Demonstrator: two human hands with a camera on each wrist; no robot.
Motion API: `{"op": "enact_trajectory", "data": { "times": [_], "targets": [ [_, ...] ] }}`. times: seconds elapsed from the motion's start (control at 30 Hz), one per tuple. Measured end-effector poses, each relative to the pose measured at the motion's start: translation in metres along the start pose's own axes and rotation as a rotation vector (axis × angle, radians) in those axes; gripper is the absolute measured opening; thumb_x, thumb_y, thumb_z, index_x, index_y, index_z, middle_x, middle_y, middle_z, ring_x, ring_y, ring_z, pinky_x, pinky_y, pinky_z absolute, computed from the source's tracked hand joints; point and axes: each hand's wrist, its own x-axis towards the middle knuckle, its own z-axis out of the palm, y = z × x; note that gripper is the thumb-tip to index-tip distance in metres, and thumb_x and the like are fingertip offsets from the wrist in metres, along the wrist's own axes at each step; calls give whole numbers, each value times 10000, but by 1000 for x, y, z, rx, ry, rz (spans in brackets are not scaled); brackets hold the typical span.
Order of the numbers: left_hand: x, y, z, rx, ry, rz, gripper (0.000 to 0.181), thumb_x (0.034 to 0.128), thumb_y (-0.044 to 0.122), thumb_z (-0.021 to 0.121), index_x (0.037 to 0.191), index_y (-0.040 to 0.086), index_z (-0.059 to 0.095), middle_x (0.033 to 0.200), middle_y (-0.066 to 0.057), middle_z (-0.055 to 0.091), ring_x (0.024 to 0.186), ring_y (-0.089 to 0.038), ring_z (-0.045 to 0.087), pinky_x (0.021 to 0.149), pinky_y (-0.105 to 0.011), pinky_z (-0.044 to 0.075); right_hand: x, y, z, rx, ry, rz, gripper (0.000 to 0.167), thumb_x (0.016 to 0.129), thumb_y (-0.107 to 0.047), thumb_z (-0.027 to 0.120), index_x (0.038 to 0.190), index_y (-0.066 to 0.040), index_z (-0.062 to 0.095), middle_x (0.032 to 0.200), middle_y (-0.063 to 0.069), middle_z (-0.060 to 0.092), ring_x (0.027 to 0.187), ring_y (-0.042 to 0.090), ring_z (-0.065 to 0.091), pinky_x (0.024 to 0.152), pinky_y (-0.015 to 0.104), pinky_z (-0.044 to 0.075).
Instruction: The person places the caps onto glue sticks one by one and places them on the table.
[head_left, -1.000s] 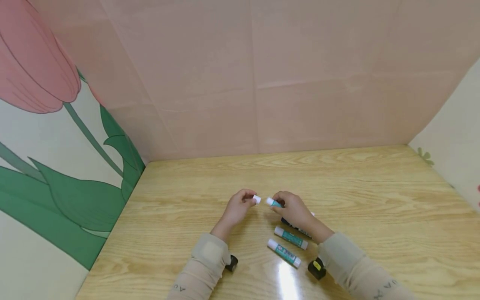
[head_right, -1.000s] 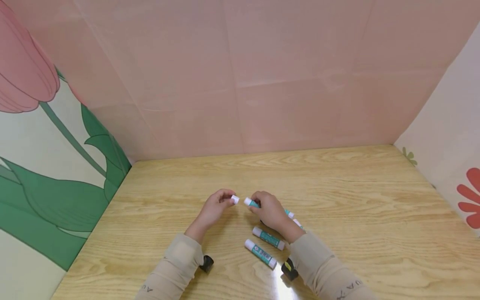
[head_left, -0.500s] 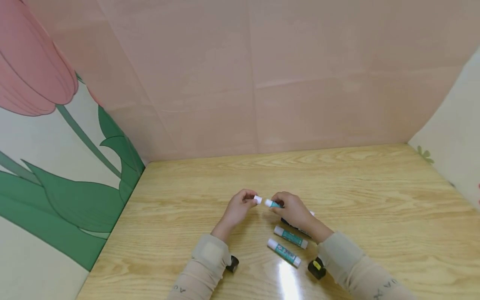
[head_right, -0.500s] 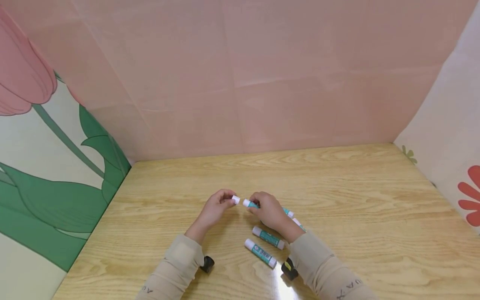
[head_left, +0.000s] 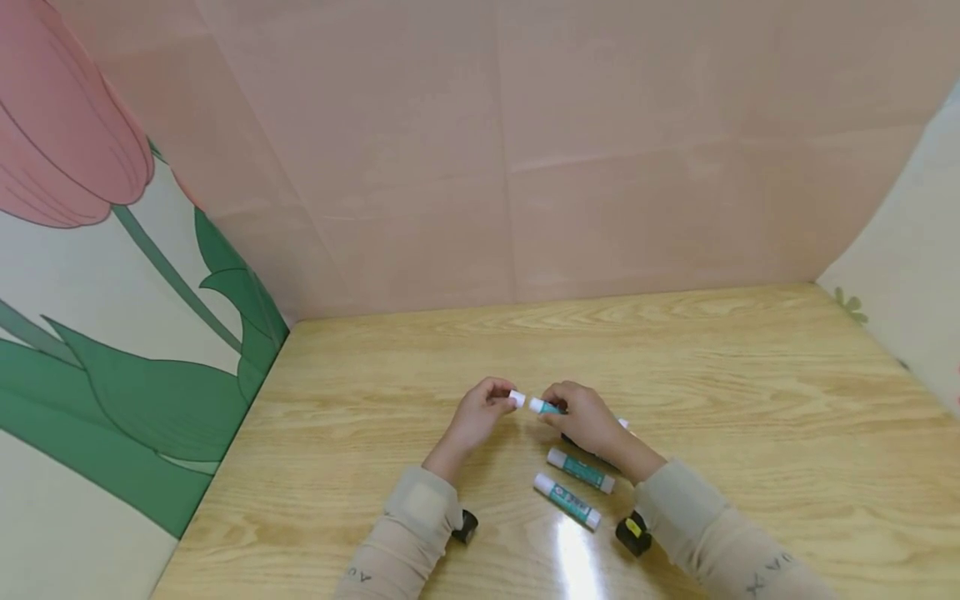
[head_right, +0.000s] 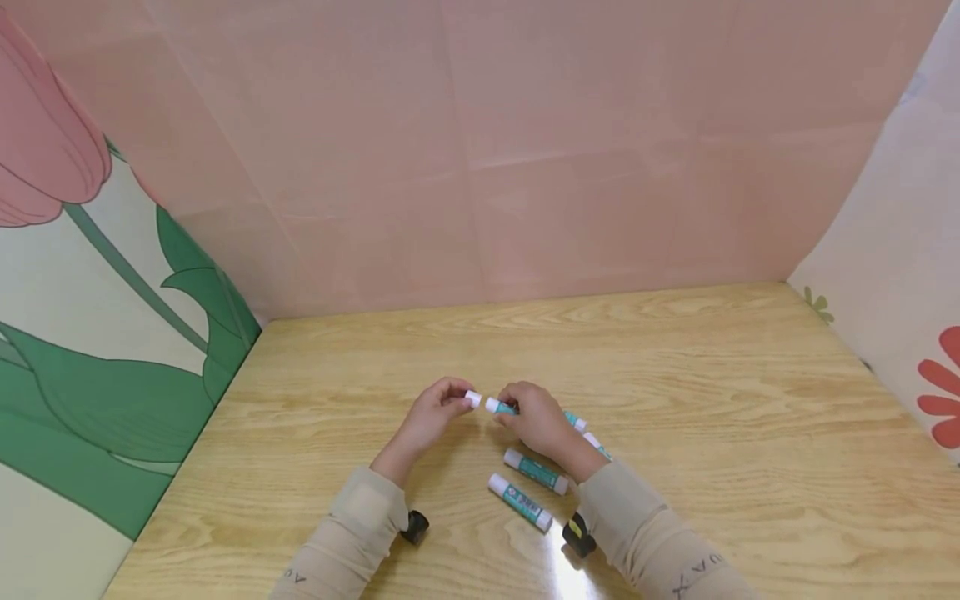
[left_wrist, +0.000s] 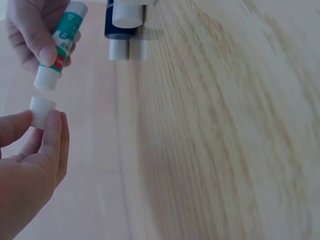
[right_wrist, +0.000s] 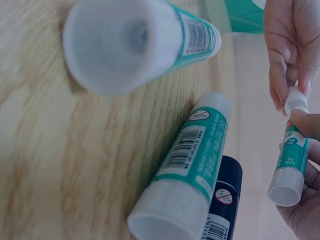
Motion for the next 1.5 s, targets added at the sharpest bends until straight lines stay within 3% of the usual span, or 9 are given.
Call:
{"op": "enact_trajectory", "data": {
  "times": [0.53,0.73,0.93,1.27,1.5],
  "targets": [
    [-2,-1,3,-55,-28,7,197,847,-38,486,1026,-120,483,947,-166,534,842,-184,525,826,-405,411,-1,0,2,-1,-6,-33,86,741,-71,663,802,-65,602,707,-21,493,637,115,444,547,252,397],
    [4,-14,3,-73,-31,2,205,843,-16,506,1031,-99,495,939,-131,539,843,-181,523,819,-412,413,-1,0,3,-4,-3,-46,91,739,-71,664,809,-65,606,704,-27,488,636,113,435,547,251,390],
    [13,-31,4,-58,-25,10,194,840,25,530,1019,-47,521,931,-87,545,843,-164,531,792,-348,437,-2,0,4,3,-7,-38,92,739,-65,662,812,-62,606,705,-26,487,633,115,436,548,252,392],
    [12,-34,6,-43,-28,17,215,840,21,528,1030,-76,503,931,-93,543,851,-178,530,772,-326,445,-3,2,6,13,-13,-51,111,732,-60,668,824,-50,606,717,-26,500,644,110,444,553,240,403],
    [10,-33,7,-37,-26,0,189,841,31,530,1016,-39,521,928,-87,546,843,-174,532,790,-371,434,-3,4,7,16,-30,-45,102,741,-59,658,828,-54,607,716,-24,488,643,113,440,549,242,400]
  ]
}}
